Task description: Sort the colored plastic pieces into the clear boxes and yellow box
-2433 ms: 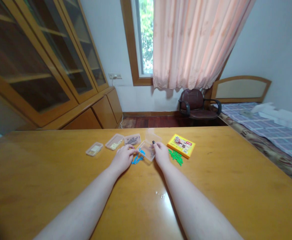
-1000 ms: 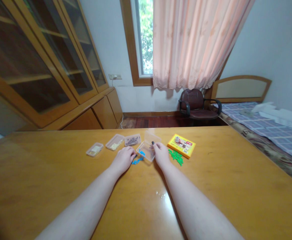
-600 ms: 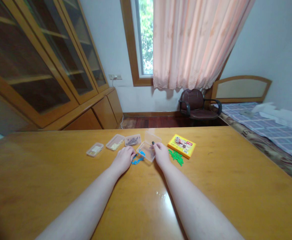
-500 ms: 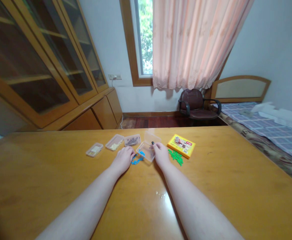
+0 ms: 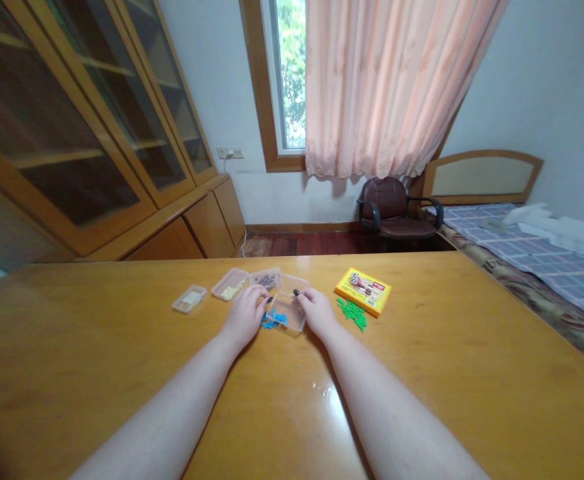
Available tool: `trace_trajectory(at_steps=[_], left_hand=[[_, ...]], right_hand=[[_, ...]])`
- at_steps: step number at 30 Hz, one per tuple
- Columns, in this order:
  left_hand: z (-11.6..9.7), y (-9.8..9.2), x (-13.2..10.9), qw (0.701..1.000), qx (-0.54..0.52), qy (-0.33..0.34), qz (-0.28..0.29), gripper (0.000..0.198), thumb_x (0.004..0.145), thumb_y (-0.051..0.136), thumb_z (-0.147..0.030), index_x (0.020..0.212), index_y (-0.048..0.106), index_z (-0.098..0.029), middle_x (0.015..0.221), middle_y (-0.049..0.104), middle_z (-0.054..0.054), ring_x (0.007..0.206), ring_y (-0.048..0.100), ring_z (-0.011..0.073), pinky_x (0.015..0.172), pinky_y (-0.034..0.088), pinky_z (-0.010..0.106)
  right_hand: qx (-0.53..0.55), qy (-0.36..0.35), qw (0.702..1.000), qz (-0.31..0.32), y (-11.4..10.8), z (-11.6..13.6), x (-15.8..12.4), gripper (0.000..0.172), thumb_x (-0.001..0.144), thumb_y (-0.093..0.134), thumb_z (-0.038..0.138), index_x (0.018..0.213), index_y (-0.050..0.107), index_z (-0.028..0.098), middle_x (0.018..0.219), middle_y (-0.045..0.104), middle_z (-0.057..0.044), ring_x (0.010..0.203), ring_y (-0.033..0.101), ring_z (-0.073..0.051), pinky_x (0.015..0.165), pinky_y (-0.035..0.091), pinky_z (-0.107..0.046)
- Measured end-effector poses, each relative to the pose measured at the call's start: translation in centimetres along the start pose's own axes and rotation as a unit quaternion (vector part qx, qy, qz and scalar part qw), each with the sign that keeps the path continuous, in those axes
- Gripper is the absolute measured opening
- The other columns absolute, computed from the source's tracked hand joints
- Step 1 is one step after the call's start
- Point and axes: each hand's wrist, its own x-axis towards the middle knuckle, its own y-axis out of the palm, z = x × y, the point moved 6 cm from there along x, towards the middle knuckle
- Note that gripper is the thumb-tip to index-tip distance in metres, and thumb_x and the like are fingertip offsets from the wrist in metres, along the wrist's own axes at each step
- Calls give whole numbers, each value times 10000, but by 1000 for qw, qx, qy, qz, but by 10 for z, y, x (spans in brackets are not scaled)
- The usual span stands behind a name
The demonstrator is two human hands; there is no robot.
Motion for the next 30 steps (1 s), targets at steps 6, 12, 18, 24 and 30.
trace_trajectory(at_steps=[6,12,18,24,30], left_hand=[[5,8,0,1000,-3,-11,26,134,795,456,-143,894,534,-187,964,563,40,954,504,177,853,395,320],[10,13,0,996,43,-34,76,93,787,508,-197,832,589,-195,899,593,33,904,527,176,827,395,309],[5,15,-4,992,67,-42,102,124,780,530,-238,866,609,-197,926,593,45,927,517,190,830,385,312],[4,17,-6,989,91,-32,108,119,783,525,-255,862,597,-203,898,591,38,899,512,198,794,383,313],[-1,18,-6,986,120,-24,116,103,790,518,-244,851,589,-199,888,584,42,903,504,197,785,372,304]], right_hand=[[35,17,998,-49,-7,-8,3,281,735,464,383,725,631,157,716,654,-39,673,572,-173,610,407,-260],[54,41,994,-84,-12,-17,7,312,723,473,425,735,631,156,744,666,-61,691,586,-188,636,421,-280],[67,42,993,-87,-12,-16,6,303,716,486,423,735,629,157,751,667,-60,674,583,-181,629,420,-278],[74,40,993,-83,-10,-17,6,300,719,479,420,733,619,155,733,659,-55,634,563,-168,585,412,-263],[79,41,993,-83,-9,-21,7,302,716,476,418,749,622,156,757,662,-57,644,560,-168,590,412,-260]])
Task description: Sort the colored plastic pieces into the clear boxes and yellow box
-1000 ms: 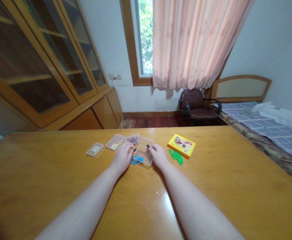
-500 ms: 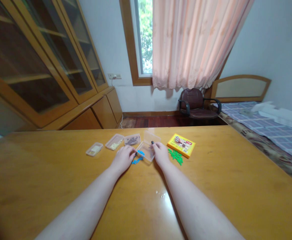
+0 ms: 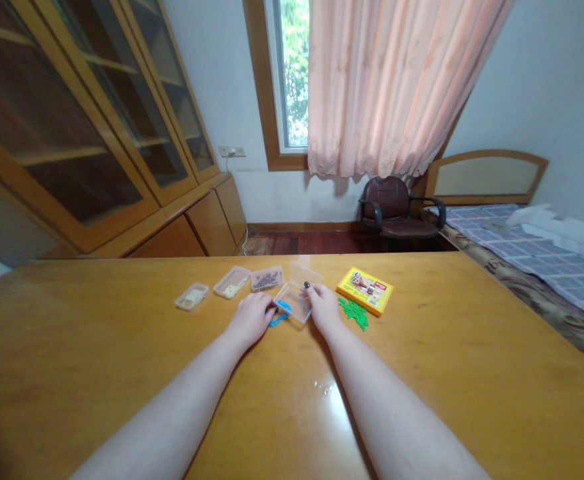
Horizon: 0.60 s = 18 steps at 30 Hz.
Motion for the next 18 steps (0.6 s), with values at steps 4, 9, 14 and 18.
trace_trajectory(at_steps=[4,9,14,18], left_hand=[[3,1,1,1000,-7,-6,9,95,792,521,-234,841,597,-207,887,587,34,903,505,184,797,368,288],[5,2,2,1000,-7,-3,6,96,795,517,-235,831,602,-209,884,590,31,889,508,182,786,368,280],[7,3,3,1000,-5,-2,1,108,810,497,-234,821,599,-203,861,595,30,866,512,178,777,369,277],[7,3,3,1000,-2,-5,4,116,817,489,-242,825,597,-198,863,598,32,864,515,177,772,372,277]], right_hand=[[-17,-5,1000,6,-1,6,-2,313,718,471,429,727,627,158,731,659,-52,633,556,-169,581,404,-261],[-38,-12,999,5,-2,13,-4,310,720,473,422,712,632,155,719,653,-52,675,564,-177,621,404,-266],[-33,-16,999,3,-2,9,-3,305,725,472,415,724,634,158,733,658,-55,690,576,-182,634,414,-271],[-22,-13,1000,8,-1,6,-1,310,728,469,426,724,632,163,737,666,-54,662,579,-178,624,421,-276]])
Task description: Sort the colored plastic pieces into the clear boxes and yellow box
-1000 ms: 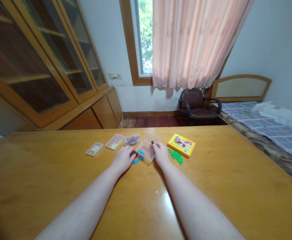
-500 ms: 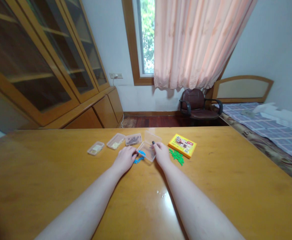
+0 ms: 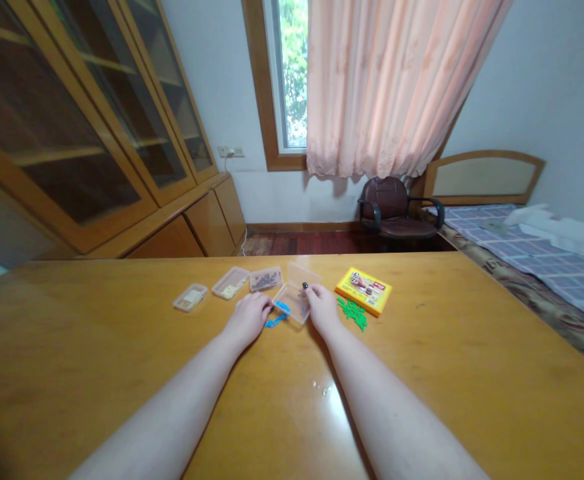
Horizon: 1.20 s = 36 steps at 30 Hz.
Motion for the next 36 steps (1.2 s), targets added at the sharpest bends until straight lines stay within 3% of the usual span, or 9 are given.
trace_trajectory(at_steps=[6,9,12,18,25,31,36], left_hand=[[5,-3,2,999,-11,-26,-18,117,813,478,-220,837,589,-194,878,595,42,881,520,187,791,378,301],[9,-18,-1,993,-45,-52,-98,144,826,440,-202,869,576,-189,911,593,51,891,520,196,810,386,329],[4,-33,-6,981,-96,-21,-167,173,850,402,-213,907,564,-192,956,584,56,946,509,190,860,380,338],[-15,-27,-8,982,-131,75,-114,297,829,442,-243,1117,484,-183,1143,521,78,1069,462,196,915,366,344],[-24,-21,-9,983,-111,130,-59,165,839,446,-285,860,575,-184,873,592,39,877,527,175,825,403,322],[-24,-35,-12,981,-127,109,-101,158,826,462,-284,885,571,-186,899,586,49,904,522,174,821,400,309],[-36,-23,-15,977,-118,179,9,145,815,480,-268,823,611,-206,845,626,32,840,546,160,803,394,300]], right_hand=[[-5,11,1000,4,0,3,-2,310,725,469,429,735,633,166,734,668,-51,622,568,-174,585,416,-277],[-15,6,1000,2,0,6,-4,292,724,473,416,716,628,169,718,663,-44,619,561,-172,574,409,-269],[-21,-1,1000,17,3,7,-5,287,730,472,408,725,630,168,699,655,-36,601,548,-161,555,398,-255],[-13,-18,999,34,6,2,-3,298,740,467,405,759,637,161,728,658,-42,663,569,-171,597,409,-261],[-12,-3,1000,-10,-1,2,-1,294,730,460,397,705,623,154,713,651,-50,659,567,-172,609,411,-263],[1,7,1000,-22,-3,-1,1,294,726,467,404,729,627,158,720,658,-54,588,541,-157,554,407,-258],[26,13,999,-36,-5,-7,4,297,722,484,431,717,617,165,743,667,-64,657,578,-178,582,429,-265]])
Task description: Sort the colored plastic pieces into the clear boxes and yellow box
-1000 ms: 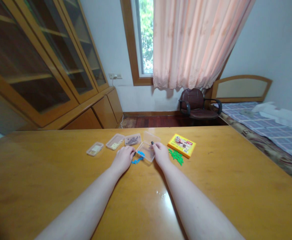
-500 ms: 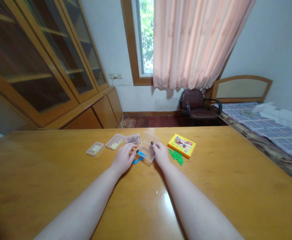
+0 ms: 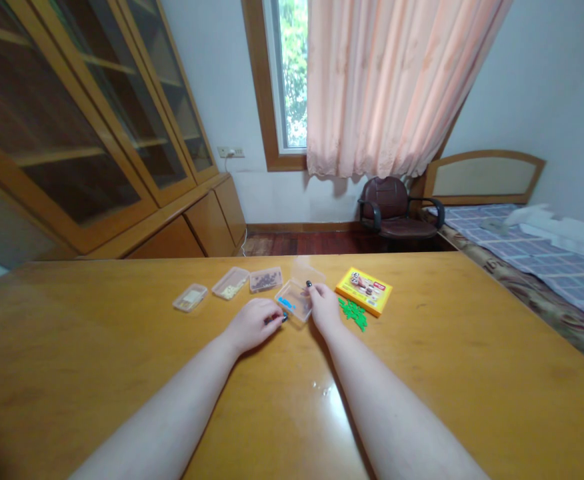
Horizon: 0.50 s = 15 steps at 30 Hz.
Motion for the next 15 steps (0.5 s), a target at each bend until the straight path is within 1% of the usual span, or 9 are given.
trace_trajectory(at_steps=[2,4,6,10,15], left_hand=[[0,4,0,1000,0,3,21,142,791,525,-289,873,616,-218,920,631,37,899,540,174,838,383,314],[2,7,0,1000,5,-6,26,186,767,562,-317,924,614,-230,977,622,37,946,529,184,864,376,323],[5,9,0,999,11,-13,28,196,765,569,-310,943,614,-242,991,618,30,964,524,182,874,373,319],[11,10,1,999,19,-26,21,125,780,556,-255,886,619,-241,941,625,17,922,537,165,845,381,300],[13,12,3,998,23,-44,31,72,780,562,-253,809,616,-216,866,631,19,859,550,161,799,389,291]], right_hand=[[6,1,1000,4,1,-1,0,304,724,485,439,718,616,165,747,669,-66,664,585,-181,584,434,-266],[10,0,1000,7,1,-1,0,310,727,485,442,727,618,162,758,671,-68,662,587,-181,583,437,-268],[11,-4,1000,7,2,-2,0,312,729,487,437,742,623,157,772,672,-73,666,589,-182,586,437,-269],[13,-7,1000,7,2,-3,0,301,730,488,420,747,626,152,775,671,-74,675,588,-182,605,438,-272],[3,-13,1000,7,2,0,-1,306,725,489,425,731,630,153,763,669,-70,690,586,-186,617,435,-271]])
